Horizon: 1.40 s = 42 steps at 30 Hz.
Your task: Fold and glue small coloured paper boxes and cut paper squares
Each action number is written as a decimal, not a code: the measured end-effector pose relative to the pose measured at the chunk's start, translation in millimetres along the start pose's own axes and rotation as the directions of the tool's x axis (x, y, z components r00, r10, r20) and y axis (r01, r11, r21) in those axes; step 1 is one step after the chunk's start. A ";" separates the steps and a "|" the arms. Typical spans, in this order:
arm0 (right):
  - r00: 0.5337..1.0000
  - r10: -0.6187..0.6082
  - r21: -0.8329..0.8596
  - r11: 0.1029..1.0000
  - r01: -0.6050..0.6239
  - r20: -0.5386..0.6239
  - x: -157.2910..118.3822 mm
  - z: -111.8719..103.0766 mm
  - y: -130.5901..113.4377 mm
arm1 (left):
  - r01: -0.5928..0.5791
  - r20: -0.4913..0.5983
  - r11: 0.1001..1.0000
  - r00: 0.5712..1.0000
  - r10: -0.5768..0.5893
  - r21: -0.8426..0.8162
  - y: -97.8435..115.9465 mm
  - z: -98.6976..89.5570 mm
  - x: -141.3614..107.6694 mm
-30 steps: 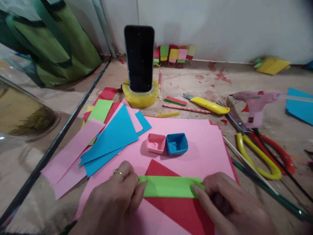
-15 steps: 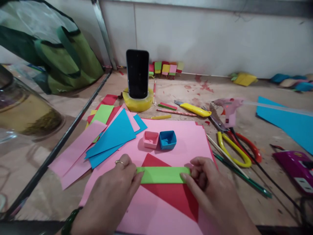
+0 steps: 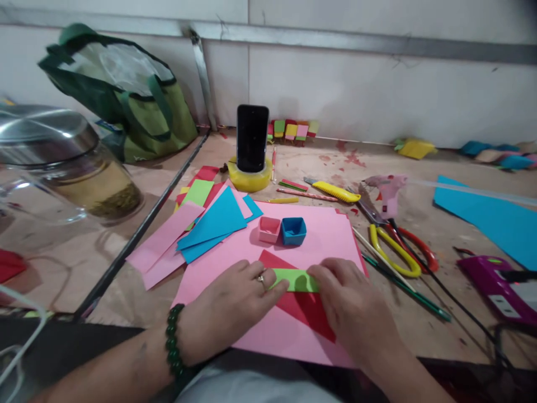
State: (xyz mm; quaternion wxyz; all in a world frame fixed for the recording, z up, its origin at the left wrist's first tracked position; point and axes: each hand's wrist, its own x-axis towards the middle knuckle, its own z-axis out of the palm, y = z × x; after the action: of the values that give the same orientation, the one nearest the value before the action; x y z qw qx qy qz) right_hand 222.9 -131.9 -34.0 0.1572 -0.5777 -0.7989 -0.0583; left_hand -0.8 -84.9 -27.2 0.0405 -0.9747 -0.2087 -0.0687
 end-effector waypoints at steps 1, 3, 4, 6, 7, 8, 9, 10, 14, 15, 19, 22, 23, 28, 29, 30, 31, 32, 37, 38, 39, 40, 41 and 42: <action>0.994 -0.111 -0.015 0.994 0.111 0.008 3.0 -2.1 -0.5 | -0.019 0.011 1.000 1.000 0.018 0.009 0.2 -1.8 1.1; 0.941 -0.335 0.001 0.942 0.336 0.047 9.6 -6.9 -0.9 | -0.013 0.034 0.999 0.999 0.012 0.044 1.9 -5.7 2.9; 0.902 -0.427 0.018 0.904 0.427 0.069 12.7 -9.2 -0.8 | -0.009 0.045 0.998 0.999 0.006 0.061 3.4 -7.7 3.8; 0.833 -0.543 0.035 0.839 0.542 0.104 17.7 -12.9 0.0 | -0.004 0.059 0.996 0.998 -0.001 0.088 7.0 -11.0 5.2; 0.810 -0.576 0.032 0.817 0.576 0.115 19.4 -14.2 0.7 | -0.002 0.063 0.995 0.998 -0.004 0.100 8.8 -12.1 5.8; 0.792 -0.598 0.025 0.799 0.600 0.124 20.6 -15.3 1.9 | -0.002 0.064 0.994 0.998 -0.006 0.112 10.5 -12.8 6.2; 0.775 -0.619 0.020 0.783 0.622 0.126 21.3 -16.2 3.4 | -0.002 0.066 0.992 0.998 -0.007 0.124 11.8 -13.2 6.1; 0.759 -0.639 0.019 0.766 0.642 0.122 21.2 -17.1 5.6 | -0.004 0.067 0.991 0.998 -0.005 0.134 12.7 -13.4 5.3; 0.732 -0.668 0.057 0.742 0.668 0.133 13.8 -24.4 20.1 | -0.005 0.069 0.987 0.998 -0.007 0.161 11.5 -14.4 -7.0; 0.740 -0.655 0.066 0.754 0.654 0.150 10.2 -26.9 24.3 | 0.003 0.078 0.987 0.997 -0.016 0.162 10.2 -15.2 -12.3; 0.797 -0.569 0.094 0.821 0.563 0.202 -5.1 -33.4 36.1 | 0.083 0.114 0.989 0.989 -0.097 0.126 4.0 -20.4 -34.4; 0.843 -0.496 0.118 0.868 0.482 0.206 -11.5 -32.0 37.2 | 0.181 0.091 0.983 0.979 -0.184 0.037 0.4 -23.2 -45.1; 0.860 -0.467 0.123 0.884 0.451 0.206 -12.5 -31.0 36.6 | 0.223 0.075 0.975 0.972 -0.223 0.001 -0.4 -23.8 -47.1; 0.901 -0.397 0.119 0.917 0.381 0.176 -11.4 -30.0 30.7 | 0.404 -0.034 0.905 0.911 -0.412 -0.135 -0.7 -26.1 -45.1; 0.905 -0.391 0.125 0.919 0.373 0.171 -9.9 -31.3 28.9 | 0.436 -0.071 0.885 0.889 -0.452 -0.165 0.0 -25.9 -42.0; 0.910 -0.379 0.131 0.924 0.360 0.169 -8.0 -33.0 26.8 | 0.462 -0.106 0.865 0.867 -0.487 -0.196 0.8 -25.1 -38.0; 0.916 -0.363 0.139 0.929 0.342 0.171 -5.8 -34.7 24.4 | 0.480 -0.126 0.848 0.849 -0.514 -0.225 1.6 -23.6 -33.5; 0.924 -0.339 0.144 0.937 0.317 0.175 -3.4 -36.0 21.8 | 0.488 -0.123 0.837 0.841 -0.527 -0.247 2.3 -21.4 -28.8; 0.982 -0.140 0.093 0.987 0.128 0.130 6.7 -29.8 11.6 | 0.512 0.025 0.788 0.843 -0.537 -0.341 3.7 -7.6 -13.6; 0.987 -0.117 0.083 0.991 0.108 0.112 7.9 -26.6 11.0 | 0.510 0.025 0.783 0.843 -0.537 -0.356 3.8 -5.8 -13.2; 0.989 -0.115 0.082 0.991 0.107 0.095 8.9 -23.2 10.9 | 0.504 0.017 0.783 0.844 -0.536 -0.365 4.1 -4.5 -13.5; 0.988 -0.132 0.090 0.988 0.125 0.076 9.8 -20.2 11.1 | 0.493 0.004 0.788 0.848 -0.529 -0.369 4.5 -3.5 -14.3; 0.985 -0.164 0.103 0.982 0.159 0.048 10.5 -17.5 11.5 | 0.478 -0.010 0.798 0.856 -0.517 -0.369 5.0 -2.6 -15.4; 0.978 -0.207 0.116 0.972 0.204 0.015 10.9 -15.3 12.0 | 0.457 -0.026 0.812 0.866 -0.499 -0.362 5.7 -1.7 -16.7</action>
State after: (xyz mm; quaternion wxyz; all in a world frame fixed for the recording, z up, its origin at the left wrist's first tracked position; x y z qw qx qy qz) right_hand 234.0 -122.3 -17.1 0.1724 -0.4827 -0.8584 -0.0209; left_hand -13.8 -97.0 -28.3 -0.1367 -0.8764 -0.4293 -0.1703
